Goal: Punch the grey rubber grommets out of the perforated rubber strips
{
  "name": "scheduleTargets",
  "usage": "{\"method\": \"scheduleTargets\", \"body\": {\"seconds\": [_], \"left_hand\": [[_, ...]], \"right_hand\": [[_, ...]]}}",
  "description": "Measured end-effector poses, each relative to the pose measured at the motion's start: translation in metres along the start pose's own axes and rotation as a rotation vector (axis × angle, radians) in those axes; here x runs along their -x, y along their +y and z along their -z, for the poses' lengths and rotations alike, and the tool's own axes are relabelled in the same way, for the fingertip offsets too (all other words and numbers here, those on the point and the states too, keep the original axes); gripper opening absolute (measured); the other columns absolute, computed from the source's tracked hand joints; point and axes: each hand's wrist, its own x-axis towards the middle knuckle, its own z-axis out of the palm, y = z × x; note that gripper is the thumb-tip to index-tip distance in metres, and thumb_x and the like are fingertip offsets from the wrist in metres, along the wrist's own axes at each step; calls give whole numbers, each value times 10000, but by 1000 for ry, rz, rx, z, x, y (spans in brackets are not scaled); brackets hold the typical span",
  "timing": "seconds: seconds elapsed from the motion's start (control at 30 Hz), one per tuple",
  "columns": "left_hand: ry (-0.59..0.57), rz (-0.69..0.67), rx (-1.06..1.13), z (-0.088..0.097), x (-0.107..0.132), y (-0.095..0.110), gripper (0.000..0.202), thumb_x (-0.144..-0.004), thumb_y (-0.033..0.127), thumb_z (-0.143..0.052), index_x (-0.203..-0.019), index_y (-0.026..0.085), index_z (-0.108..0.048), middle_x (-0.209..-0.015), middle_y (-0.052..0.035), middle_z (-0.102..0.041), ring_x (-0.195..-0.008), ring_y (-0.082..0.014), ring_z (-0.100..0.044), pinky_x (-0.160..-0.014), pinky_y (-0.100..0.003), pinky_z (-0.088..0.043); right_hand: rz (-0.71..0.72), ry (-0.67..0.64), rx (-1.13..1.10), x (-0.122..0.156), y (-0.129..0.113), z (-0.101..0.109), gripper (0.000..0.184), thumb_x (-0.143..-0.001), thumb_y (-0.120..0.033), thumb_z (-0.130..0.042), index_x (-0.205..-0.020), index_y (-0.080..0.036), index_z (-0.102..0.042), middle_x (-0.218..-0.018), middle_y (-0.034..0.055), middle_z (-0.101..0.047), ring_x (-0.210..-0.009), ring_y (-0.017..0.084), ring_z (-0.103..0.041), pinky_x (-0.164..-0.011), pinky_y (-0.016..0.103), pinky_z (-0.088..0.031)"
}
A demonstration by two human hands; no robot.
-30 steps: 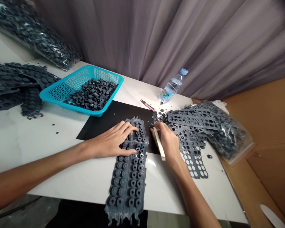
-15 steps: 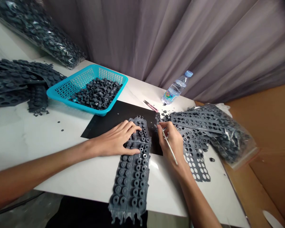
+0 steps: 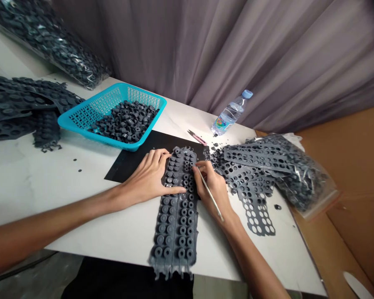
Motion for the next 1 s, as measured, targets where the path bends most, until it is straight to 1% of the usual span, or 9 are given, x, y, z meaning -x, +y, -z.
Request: {"method": "scheduleTargets", "body": {"seconds": [0.1,0.2,0.27,0.43,0.5,0.6,0.73,0.87,1.0], "left_hand": [[-56,9,161,3,-2,-1,891,-729,755,-741,-1351,172,-484,-1349,-154,-484,-1265,-368,-477,-1111,-581,-410],[-114,-2,465,6,-3,1,735,-795,525,-797,-1374,251,-436,-1367,-115,-489,-1324,-317,-474,-1129,-530,-405],[-128,20,697,5,-3,4,765,-794,390,-820,-1407,288,-375,-1370,-103,-513,-1348,-289,-481,-1138,-509,-396],[-107,291,1102,3,-7,9,871,-666,289,-909,-1396,237,-437,-1218,-84,-565,-1199,-255,-577,-1057,-454,-464],[-171,326,1120,5,-10,9,686,-701,323,-887,-1293,188,-566,-1035,-36,-579,-1026,-214,-614,-971,-411,-497],[-174,218,946,10,-12,5,405,-821,404,-787,-1139,174,-688,-849,12,-521,-811,-159,-562,-799,-331,-485],[-44,122,781,12,-13,1,249,-923,401,-656,-1097,227,-688,-1043,-37,-589,-1006,-207,-570,-845,-322,-465],[-51,223,968,14,-14,1,264,-978,433,-584,-1168,251,-576,-1117,-30,-654,-1119,-224,-606,-980,-356,-466],[-29,313,1143,18,-13,3,296,-985,452,-593,-1188,244,-536,-1081,-30,-700,-1060,-212,-646,-961,-348,-481]], "right_hand": [[-23,13,-178,1,-2,1,178,-1062,-398,-475,-1131,-252,-551,-904,23,-747,-730,178,-693,-699,287,-505],[-34,32,-249,2,-5,0,177,-1046,-405,-516,-1123,-255,-571,-975,42,-758,-792,193,-710,-744,308,-529],[-31,41,-276,2,-6,0,180,-1038,-405,-531,-1121,-254,-581,-994,46,-758,-791,193,-709,-743,312,-536],[-36,41,-383,3,-10,1,193,-1027,-401,-558,-1126,-241,-602,-1010,56,-757,-864,201,-719,-787,315,-552],[-47,27,-425,4,-12,1,203,-1020,-403,-574,-1132,-237,-610,-1015,62,-759,-881,208,-722,-794,322,-557],[-55,4,-484,4,-13,2,205,-1008,-405,-600,-1120,-235,-616,-1016,58,-756,-882,204,-720,-782,317,-557],[-64,-3,-542,3,-11,0,206,-1005,-406,-604,-1109,-229,-620,-1021,57,-742,-876,196,-707,-773,314,-554],[-84,17,-578,3,-9,1,205,-1008,-406,-602,-1109,-229,-616,-1022,54,-733,-879,193,-696,-782,316,-546],[-83,0,-556,1,-8,4,200,-1001,-411,-609,-1081,-229,-637,-991,36,-705,-859,180,-659,-763,300,-515]]}}
